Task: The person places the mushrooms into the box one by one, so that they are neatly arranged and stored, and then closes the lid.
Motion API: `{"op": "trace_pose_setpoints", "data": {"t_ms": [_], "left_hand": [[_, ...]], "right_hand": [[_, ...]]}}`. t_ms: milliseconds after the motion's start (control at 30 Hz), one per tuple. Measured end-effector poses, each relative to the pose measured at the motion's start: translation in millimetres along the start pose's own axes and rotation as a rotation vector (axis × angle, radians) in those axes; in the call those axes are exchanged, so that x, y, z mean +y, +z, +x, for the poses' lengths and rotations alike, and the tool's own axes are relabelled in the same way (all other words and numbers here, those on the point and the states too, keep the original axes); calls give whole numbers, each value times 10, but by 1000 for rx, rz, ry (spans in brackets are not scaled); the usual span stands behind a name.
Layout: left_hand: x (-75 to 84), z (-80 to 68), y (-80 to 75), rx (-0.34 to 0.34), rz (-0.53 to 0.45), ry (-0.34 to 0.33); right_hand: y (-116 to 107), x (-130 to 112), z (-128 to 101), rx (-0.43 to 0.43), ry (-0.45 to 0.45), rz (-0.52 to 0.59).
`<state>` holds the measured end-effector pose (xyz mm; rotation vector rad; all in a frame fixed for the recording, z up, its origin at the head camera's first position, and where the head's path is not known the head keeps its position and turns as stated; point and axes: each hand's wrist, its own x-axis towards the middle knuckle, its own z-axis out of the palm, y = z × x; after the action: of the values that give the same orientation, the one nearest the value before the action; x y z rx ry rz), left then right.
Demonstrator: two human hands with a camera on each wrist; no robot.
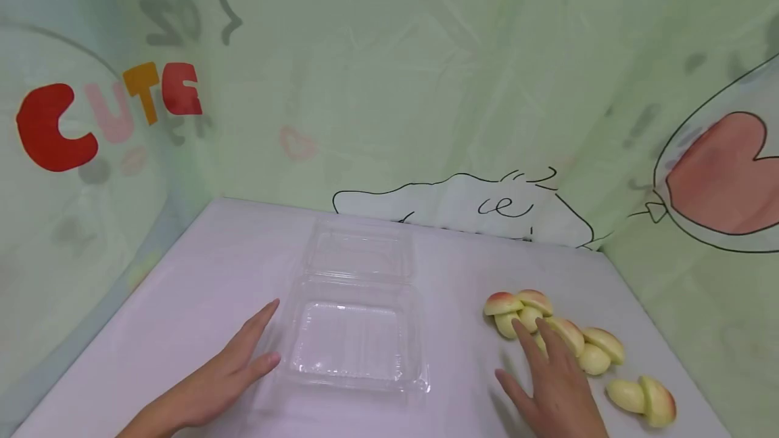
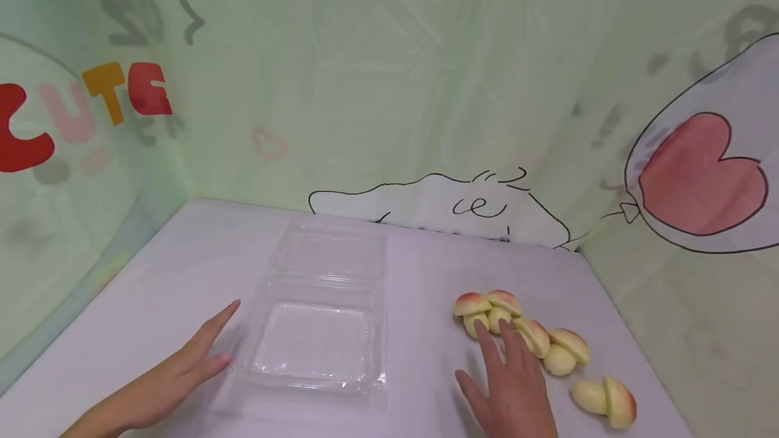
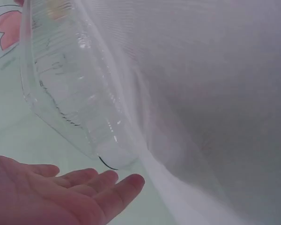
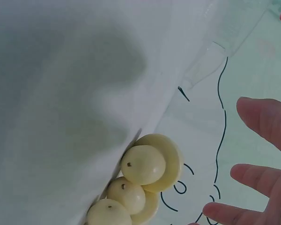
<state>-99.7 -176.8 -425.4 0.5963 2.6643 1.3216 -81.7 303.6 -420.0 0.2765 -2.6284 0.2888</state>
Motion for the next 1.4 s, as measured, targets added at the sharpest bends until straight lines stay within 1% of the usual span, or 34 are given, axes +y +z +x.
{"op": "trace_pose_setpoints", "data": {"t_ms": [200,400,533,700,833,933,1100,1233,1333,1400], "left_hand": [[36,2,27,-7,-2,-38],[34,70,65,-40,-73,-87],[26,101,74,-59,-92,-121],[-11,120,119,-66,-87,-111],[-48,143,157,-48,-67,-100],[-79,156,196,-21,-32,-70],[-113,170,256,27,59,-26],[-123,160,289,61,134,32],[-126,161,300,69,156,44],[-129,161,306,62,147,27]], "right_hand": [[-24,-79,71,-35,40,7],[-50,-89,179,-67,47,-6],[-37,-71,248,-94,63,-8],[12,-41,325,-130,92,-17],[72,-17,387,-154,103,-36],[123,13,423,-147,98,-40],[190,76,476,-121,93,-21],[213,104,518,-118,102,1],[217,102,548,-132,123,8],[223,94,570,-147,145,8]]}}
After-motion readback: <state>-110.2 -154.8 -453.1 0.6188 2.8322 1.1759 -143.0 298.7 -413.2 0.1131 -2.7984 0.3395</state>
